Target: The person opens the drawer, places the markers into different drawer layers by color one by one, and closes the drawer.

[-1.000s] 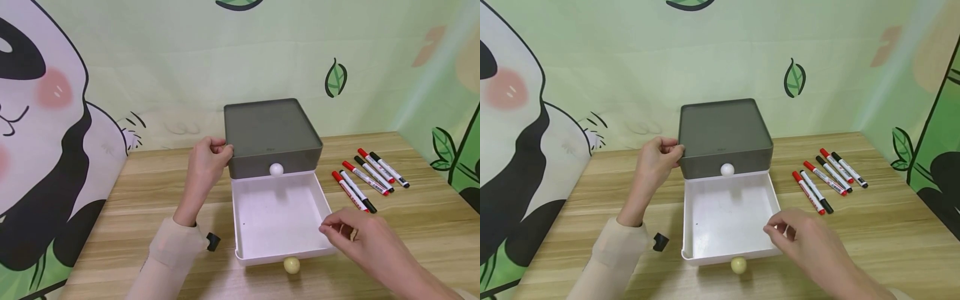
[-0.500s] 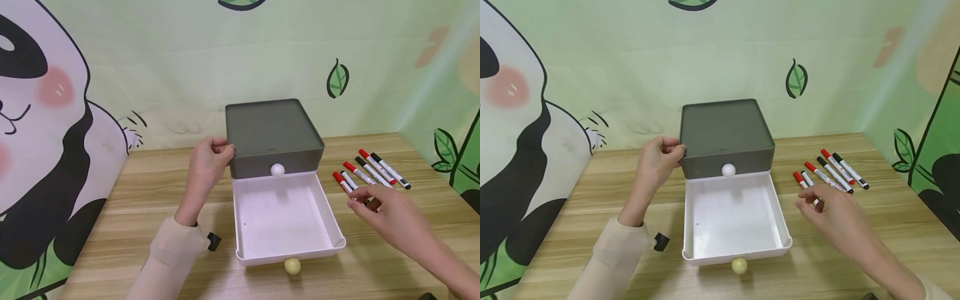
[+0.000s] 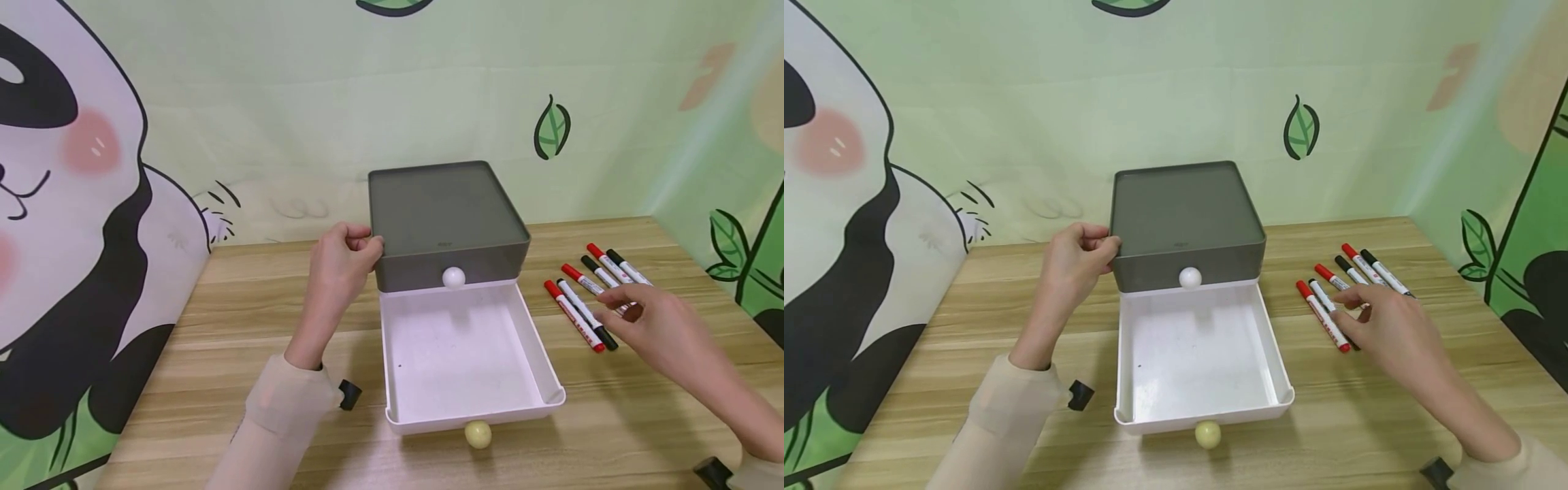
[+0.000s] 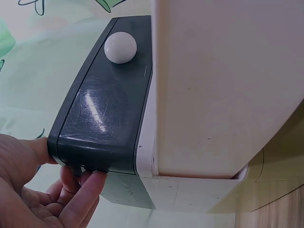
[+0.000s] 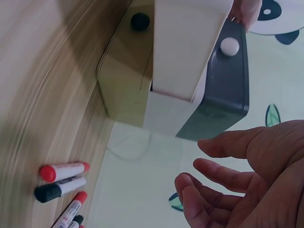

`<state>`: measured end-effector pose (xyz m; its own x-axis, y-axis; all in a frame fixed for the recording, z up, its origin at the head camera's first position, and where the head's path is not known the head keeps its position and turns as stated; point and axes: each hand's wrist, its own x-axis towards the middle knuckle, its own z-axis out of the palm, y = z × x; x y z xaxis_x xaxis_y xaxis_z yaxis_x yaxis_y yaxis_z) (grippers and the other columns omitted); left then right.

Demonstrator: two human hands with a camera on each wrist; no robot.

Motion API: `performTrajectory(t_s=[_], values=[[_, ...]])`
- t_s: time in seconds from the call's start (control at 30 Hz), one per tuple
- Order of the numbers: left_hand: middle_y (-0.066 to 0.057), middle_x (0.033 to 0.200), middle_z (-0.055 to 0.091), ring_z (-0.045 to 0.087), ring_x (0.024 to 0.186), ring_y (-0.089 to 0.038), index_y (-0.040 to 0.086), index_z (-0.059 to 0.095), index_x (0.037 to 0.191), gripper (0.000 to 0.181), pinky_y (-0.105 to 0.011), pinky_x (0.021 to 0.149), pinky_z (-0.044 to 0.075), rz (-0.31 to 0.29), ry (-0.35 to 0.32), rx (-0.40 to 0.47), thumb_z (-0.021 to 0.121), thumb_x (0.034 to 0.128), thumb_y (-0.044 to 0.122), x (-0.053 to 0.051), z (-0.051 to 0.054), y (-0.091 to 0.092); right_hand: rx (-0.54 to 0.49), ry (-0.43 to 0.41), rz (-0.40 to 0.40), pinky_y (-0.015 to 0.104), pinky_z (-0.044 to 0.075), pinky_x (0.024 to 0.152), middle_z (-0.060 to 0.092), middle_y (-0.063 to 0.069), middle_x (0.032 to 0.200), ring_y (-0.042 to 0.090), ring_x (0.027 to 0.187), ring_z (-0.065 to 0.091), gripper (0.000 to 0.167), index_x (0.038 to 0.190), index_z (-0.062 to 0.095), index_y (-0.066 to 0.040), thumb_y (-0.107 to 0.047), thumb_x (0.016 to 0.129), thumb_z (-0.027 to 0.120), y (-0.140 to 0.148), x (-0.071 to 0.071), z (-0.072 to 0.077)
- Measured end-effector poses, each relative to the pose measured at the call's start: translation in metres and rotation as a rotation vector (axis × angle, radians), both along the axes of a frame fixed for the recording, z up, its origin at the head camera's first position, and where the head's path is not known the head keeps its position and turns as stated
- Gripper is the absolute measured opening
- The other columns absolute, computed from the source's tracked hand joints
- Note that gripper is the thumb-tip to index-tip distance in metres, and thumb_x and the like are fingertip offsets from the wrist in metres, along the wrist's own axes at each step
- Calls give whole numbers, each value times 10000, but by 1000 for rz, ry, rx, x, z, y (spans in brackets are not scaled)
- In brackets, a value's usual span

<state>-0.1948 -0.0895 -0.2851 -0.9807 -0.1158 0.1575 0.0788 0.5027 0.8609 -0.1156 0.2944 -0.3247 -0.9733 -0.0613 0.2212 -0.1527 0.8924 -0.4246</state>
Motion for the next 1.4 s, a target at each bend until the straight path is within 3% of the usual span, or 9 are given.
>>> performTrajectory(t_s=[0.33, 0.57, 0.83, 1.13, 1.23, 1.4], values=[[-53, 885, 668, 644, 745, -215, 38, 691, 1164, 299, -302, 638, 463, -4, 0, 11, 699, 946, 243, 1, 1, 0, 22, -12, -11, 316, 389, 520, 685, 37, 781, 179, 652, 556, 215, 1064, 736, 18, -153, 935, 744, 19, -13, -5], [-49, 886, 666, 644, 747, -214, 44, 691, 1161, 299, -305, 644, 464, -3, -5, 12, 702, 945, 251, 1, 0, 0, 35, -18, -40, 340, 424, 543, 708, 244, 871, 318, 714, 643, 277, 1072, 715, 96, -127, 914, 765, 30, -27, -7], [-55, 889, 657, 639, 744, -217, 36, 688, 1160, 294, -304, 636, 464, -4, -5, 14, 702, 950, 241, 2, 0, 0, 32, -41, -56, 347, 404, 513, 710, 177, 798, 201, 617, 600, 266, 1085, 704, 111, -110, 937, 716, 38, -40, -10], [-58, 881, 662, 638, 736, -216, 29, 688, 1168, 301, -298, 628, 460, -11, -1, 16, 702, 951, 236, 1, 1, 0, 96, -104, -73, 388, 445, 572, 677, 342, 1094, 328, 726, 631, 324, 1125, 692, 115, -155, 946, 702, 53, -59, -24], [-61, 884, 661, 640, 738, -219, 27, 685, 1174, 302, -299, 624, 460, -12, -5, 20, 703, 955, 235, 1, 1, -1, 103, -128, -71, 430, 469, 606, 668, 346, 1127, 346, 760, 632, 343, 1156, 674, 126, -152, 954, 685, 57, -66, -29], [-64, 887, 660, 639, 737, -218, 23, 682, 1177, 302, -294, 621, 459, -16, -7, 18, 701, 956, 228, 1, 1, 0, 100, -153, -50, 379, 446, 570, 669, 341, 1091, 278, 681, 579, 351, 1169, 653, 152, -124, 953, 669, 62, -77, -38]])
